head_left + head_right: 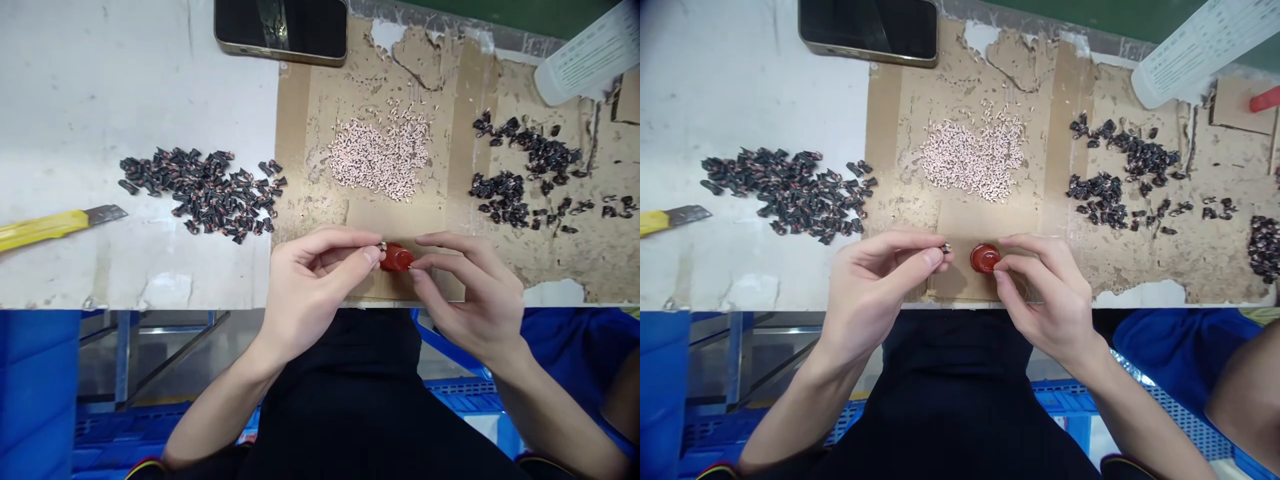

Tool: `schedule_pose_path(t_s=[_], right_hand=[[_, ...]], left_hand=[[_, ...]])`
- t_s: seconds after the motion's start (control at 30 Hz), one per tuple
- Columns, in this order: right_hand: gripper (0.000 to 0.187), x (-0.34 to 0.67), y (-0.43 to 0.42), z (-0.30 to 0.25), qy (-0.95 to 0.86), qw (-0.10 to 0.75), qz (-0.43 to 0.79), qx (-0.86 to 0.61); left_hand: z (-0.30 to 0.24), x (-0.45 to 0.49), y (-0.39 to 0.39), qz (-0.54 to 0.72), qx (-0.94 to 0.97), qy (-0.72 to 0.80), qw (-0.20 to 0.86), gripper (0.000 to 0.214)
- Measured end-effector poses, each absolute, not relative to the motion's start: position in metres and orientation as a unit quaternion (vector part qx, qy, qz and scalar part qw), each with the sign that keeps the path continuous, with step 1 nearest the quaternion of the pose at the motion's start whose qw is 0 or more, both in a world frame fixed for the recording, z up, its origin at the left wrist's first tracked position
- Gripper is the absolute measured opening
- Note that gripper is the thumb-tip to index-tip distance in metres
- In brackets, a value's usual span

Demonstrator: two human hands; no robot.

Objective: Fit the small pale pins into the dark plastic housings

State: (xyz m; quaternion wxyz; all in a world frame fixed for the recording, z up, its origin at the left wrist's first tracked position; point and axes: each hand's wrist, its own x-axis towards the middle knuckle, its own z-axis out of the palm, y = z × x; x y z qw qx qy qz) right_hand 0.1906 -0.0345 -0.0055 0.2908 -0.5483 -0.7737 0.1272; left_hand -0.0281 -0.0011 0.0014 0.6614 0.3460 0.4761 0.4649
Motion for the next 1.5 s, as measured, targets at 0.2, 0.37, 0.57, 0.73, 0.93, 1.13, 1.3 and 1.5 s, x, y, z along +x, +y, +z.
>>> schedule_pose_path(t_s=[0.2, 0.37, 0.57, 0.73, 0.93, 1.13, 1.3, 1.5], right_hand=[[0.027, 0.188, -0.037, 0.0, -0.746, 0.316, 0.167, -0.561], [0.017, 0.174, -0.037, 0.014, -0.601, 0.433, 0.329, -0.586], [0.017, 0.16, -0.038, 0.022, -0.509, 0.481, 0.41, -0.584], [0.015, 0.158, -0.038, 0.023, -0.518, 0.472, 0.394, -0.595], [0.015, 0.159, -0.037, 0.022, -0.529, 0.462, 0.396, -0.591], [0.019, 0.163, -0.029, 0.021, -0.519, 0.472, 0.434, -0.565], [0.026, 0.164, -0.03, 0.015, -0.512, 0.485, 0.436, -0.56], [0.041, 0.171, -0.034, 0.009, -0.595, 0.484, 0.352, -0.536]], left_hand=[[0.0, -0.026, -0.002, 0.458, 0.315, 0.471, 0.685, 0.005], [-0.003, -0.014, -0.006, 0.44, 0.265, 0.417, 0.75, 0.009], [-0.003, -0.004, -0.009, 0.437, 0.211, 0.383, 0.786, 0.018], [-0.001, -0.005, -0.009, 0.438, 0.221, 0.398, 0.775, 0.018], [0.002, -0.005, -0.01, 0.43, 0.258, 0.425, 0.754, 0.014], [0.01, -0.004, -0.01, 0.451, 0.245, 0.433, 0.741, 0.018], [0.007, -0.005, -0.013, 0.459, 0.163, 0.379, 0.787, 0.021], [0.005, -0.001, -0.012, 0.463, 0.106, 0.337, 0.813, 0.024]])
